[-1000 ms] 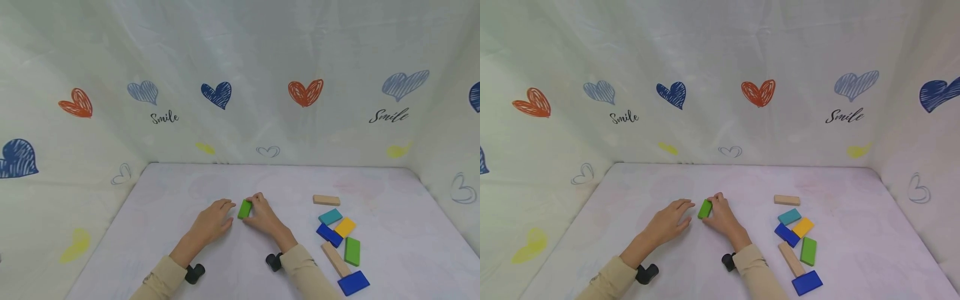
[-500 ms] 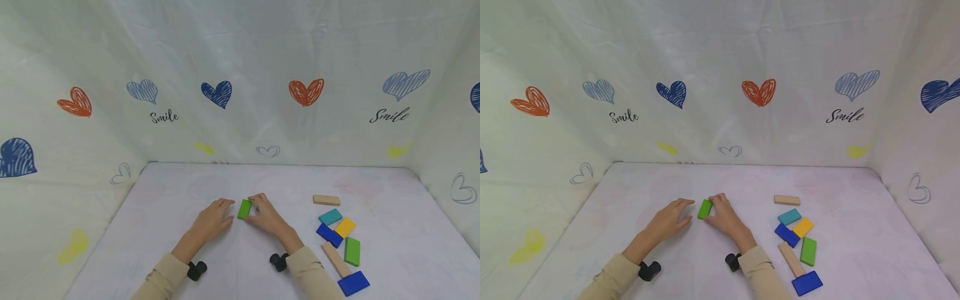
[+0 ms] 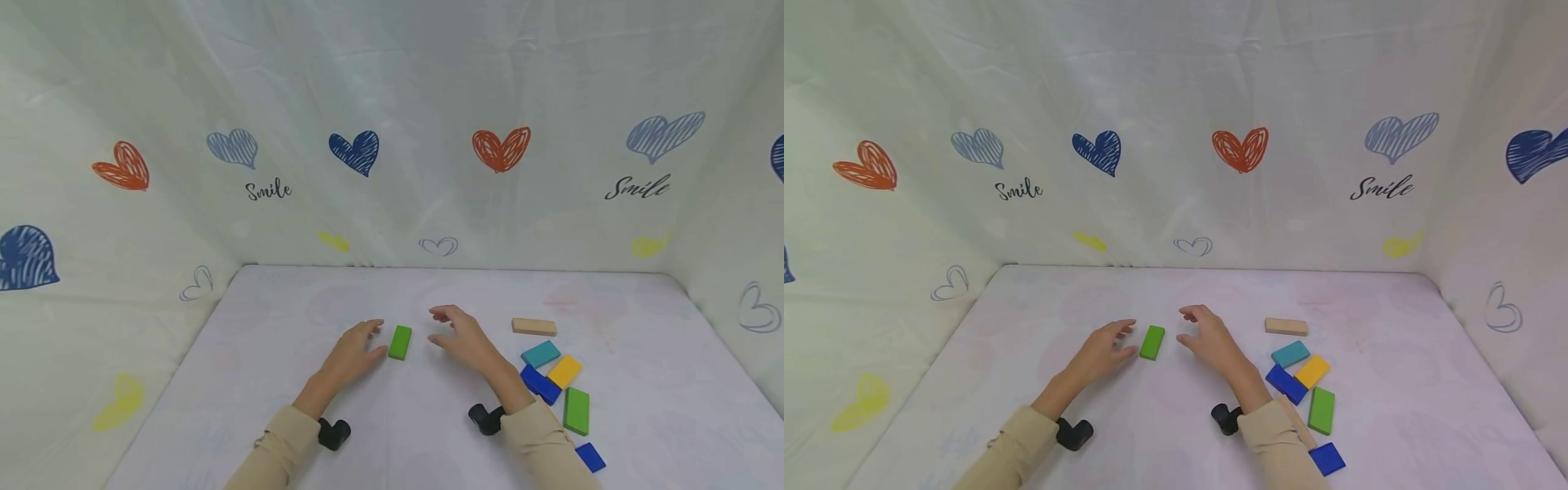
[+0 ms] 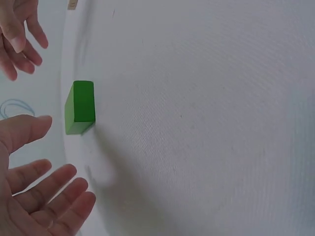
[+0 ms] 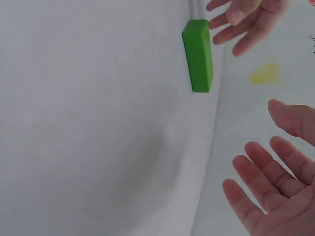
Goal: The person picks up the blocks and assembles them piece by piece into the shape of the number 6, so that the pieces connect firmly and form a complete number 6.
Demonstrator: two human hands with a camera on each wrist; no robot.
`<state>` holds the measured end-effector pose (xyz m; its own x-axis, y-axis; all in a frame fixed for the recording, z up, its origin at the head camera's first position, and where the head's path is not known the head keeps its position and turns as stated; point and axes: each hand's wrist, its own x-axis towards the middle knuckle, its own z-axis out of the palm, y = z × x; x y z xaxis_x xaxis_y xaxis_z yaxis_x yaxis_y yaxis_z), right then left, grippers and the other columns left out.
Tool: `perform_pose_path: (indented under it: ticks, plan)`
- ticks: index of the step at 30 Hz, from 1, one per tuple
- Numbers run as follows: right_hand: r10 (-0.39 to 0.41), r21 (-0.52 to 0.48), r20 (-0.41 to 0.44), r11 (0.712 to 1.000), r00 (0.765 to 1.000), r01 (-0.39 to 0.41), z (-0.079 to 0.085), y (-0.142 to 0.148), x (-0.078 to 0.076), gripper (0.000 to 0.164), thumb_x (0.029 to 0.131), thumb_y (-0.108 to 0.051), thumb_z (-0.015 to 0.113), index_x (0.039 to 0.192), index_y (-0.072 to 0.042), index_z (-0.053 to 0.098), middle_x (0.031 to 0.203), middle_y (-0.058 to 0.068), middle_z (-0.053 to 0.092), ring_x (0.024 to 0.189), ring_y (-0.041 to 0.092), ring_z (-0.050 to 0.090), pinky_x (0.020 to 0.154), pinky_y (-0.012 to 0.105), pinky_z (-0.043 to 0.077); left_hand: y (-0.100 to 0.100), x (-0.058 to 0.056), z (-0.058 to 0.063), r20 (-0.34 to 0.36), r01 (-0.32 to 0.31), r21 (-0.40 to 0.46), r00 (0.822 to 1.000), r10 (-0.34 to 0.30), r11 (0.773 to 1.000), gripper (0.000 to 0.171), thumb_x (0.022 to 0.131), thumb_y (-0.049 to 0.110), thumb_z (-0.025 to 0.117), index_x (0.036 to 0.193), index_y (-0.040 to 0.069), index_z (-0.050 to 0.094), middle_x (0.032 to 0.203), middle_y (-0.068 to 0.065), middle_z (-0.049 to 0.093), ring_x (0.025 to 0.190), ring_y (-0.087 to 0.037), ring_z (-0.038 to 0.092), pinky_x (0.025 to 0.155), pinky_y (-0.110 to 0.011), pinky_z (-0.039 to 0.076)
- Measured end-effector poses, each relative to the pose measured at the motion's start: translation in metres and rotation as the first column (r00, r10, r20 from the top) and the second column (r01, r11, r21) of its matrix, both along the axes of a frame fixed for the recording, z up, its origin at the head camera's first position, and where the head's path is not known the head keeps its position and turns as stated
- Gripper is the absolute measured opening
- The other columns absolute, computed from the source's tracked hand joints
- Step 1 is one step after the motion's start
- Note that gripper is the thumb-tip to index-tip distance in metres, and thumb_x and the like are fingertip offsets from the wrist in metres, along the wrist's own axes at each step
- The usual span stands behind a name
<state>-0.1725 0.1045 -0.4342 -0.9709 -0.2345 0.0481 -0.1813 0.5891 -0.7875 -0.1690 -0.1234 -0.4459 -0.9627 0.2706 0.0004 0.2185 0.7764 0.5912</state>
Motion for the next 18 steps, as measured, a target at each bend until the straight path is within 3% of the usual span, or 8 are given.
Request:
perform_pose_path:
  ticks: [10,14,18]
  plan:
    - [-0.058,0.087,-0.016,0.995,0.998,0.059,0.012,0.051,-0.003,0.043,0.087,-0.015,0.064,0.126,-0.002,0.051,0.125,0.018,0.055,0.119,0.036,0.048,0.101,0.054,0.038,0.012,-0.012,-0.007,0.081,-0.070,0.121,0.995,0.060,0.990,0.048,0.081,0.018,0.069,0.123,0.001,0.055,0.102,-0.012,0.063,0.086,-0.020,0.058,0.074,-0.034,0.050]
    - [-0.087,0.102,-0.033,0.991,0.996,0.090,0.014,0.073,-0.001,0.042,0.087,-0.015,0.064,0.124,0.001,0.052,0.125,0.021,0.054,0.119,0.039,0.047,0.100,0.056,0.037,0.017,-0.015,-0.009,0.098,-0.082,0.126,0.993,0.069,0.989,0.048,0.080,0.019,0.071,0.121,0.000,0.056,0.096,-0.011,0.063,0.083,-0.019,0.058,0.073,-0.033,0.050]
    - [-0.134,0.106,0.027,0.986,0.991,0.130,0.015,0.095,0.000,0.044,0.089,-0.018,0.061,0.127,0.000,0.050,0.130,0.024,0.049,0.122,0.044,0.042,0.099,0.057,0.038,0.021,-0.016,-0.010,0.109,-0.108,0.115,0.989,0.095,0.987,0.050,0.078,0.021,0.073,0.120,-0.001,0.056,0.089,-0.008,0.062,0.077,-0.017,0.057,0.069,-0.031,0.049]
